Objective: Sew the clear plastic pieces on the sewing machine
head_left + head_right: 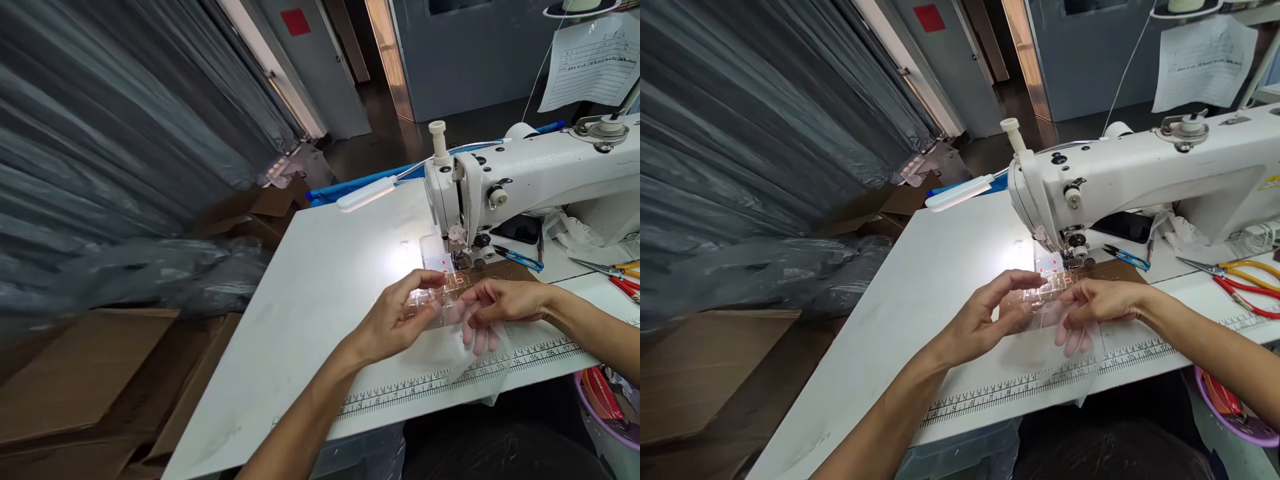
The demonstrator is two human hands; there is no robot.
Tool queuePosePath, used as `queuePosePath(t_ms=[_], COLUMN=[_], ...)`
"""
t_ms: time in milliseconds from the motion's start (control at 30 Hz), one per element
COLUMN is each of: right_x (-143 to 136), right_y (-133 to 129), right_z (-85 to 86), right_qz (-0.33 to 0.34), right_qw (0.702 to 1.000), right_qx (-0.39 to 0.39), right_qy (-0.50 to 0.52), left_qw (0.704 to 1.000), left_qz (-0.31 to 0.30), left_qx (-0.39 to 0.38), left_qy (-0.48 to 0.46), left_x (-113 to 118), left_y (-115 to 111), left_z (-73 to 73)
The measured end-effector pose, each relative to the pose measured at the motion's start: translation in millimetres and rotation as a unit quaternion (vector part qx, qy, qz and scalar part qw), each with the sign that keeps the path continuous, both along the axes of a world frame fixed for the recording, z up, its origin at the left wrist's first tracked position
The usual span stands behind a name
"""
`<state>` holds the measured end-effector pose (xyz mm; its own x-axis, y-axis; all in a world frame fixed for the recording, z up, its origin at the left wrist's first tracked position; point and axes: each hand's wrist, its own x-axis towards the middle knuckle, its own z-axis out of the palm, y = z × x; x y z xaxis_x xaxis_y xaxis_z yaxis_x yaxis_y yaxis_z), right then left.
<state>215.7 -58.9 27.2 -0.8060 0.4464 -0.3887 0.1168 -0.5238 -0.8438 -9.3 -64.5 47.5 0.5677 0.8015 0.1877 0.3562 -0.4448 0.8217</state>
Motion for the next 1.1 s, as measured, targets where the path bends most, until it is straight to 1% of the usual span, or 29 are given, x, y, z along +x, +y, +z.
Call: queuePosePath(t_ms=[67,167,233,267,300,333,400,433,500,567,633,700,800,867,933,1000,1100], right_x=[-1.4,2.0,11.2,17.5,24.0,30.0,37.2,37.5,31.6,20.5,9.4,1.9,-2.8,-4.0,-5.3,-6.6,-7.6], right_y=[-0.5,0.9,4.9,8.0,11.6,15.5,22.8,25.6,28.3,27.5,24.5,21.5,18.4,17.0,15.7,14.8,14.2], right_z=[2.5,4.8,5.4,5.3,5.0,4.6,2.9,1.5,-2.3,-7.8,-13.6,-18.0,-19.6,-18.7,-18.2,-18.7,-21.1], right_qz=[0.012,0.036,0.061,0.068,0.067,0.055,0.007,-0.021,-0.066,-0.121,-0.188,-0.244,-0.296,-0.312,-0.318,-0.326,-0.347], right_qw=[1.0,0.998,0.996,0.995,0.993,0.992,0.988,0.984,0.973,0.962,0.954,0.951,0.947,0.945,0.945,0.943,0.936], right_qx=[0.022,0.045,0.06,0.069,0.079,0.089,0.112,0.13,0.175,0.205,0.197,0.159,0.088,0.047,0.026,0.019,0.023], right_qy=[-0.002,-0.002,-0.018,-0.034,-0.054,-0.075,-0.108,-0.119,-0.133,-0.136,-0.124,-0.107,-0.092,-0.085,-0.076,-0.067,-0.049], left_qw=[0.998,0.99,0.986,0.985,0.986,0.988,0.984,0.979,0.971,0.966,0.96,0.944,0.898,0.862,0.837,0.828,0.827], left_qz=[-0.045,-0.113,-0.128,-0.116,-0.088,-0.046,0.047,0.081,0.12,0.132,0.149,0.186,0.251,0.272,0.269,0.25,0.234], left_qx=[-0.044,-0.081,-0.107,-0.123,-0.138,-0.15,-0.172,-0.181,-0.196,-0.203,-0.207,-0.226,-0.28,-0.315,-0.339,-0.355,-0.361], left_qy=[-0.009,-0.003,0.018,0.023,0.02,0.01,-0.02,-0.036,-0.064,-0.086,-0.111,-0.149,-0.23,-0.289,-0.335,-0.355,-0.361], left_x=[-1.5,2.0,3.1,2.5,1.4,-0.1,-3.0,-4.0,-5.1,-5.2,-4.9,-4.3,-3.0,-2.1,-1.6,-1.2,-0.8], left_y=[9.0,13.2,12.6,11.9,11.1,10.3,9.2,8.9,8.7,8.6,8.2,7.5,6.6,6.8,7.6,8.8,10.0], left_z=[-8.1,-19.3,-24.7,-27.0,-29.2,-31.5,-36.4,-38.6,-41.8,-42.5,-41.1,-38.6,-35.5,-34.4,-34.1,-34.4,-35.6])
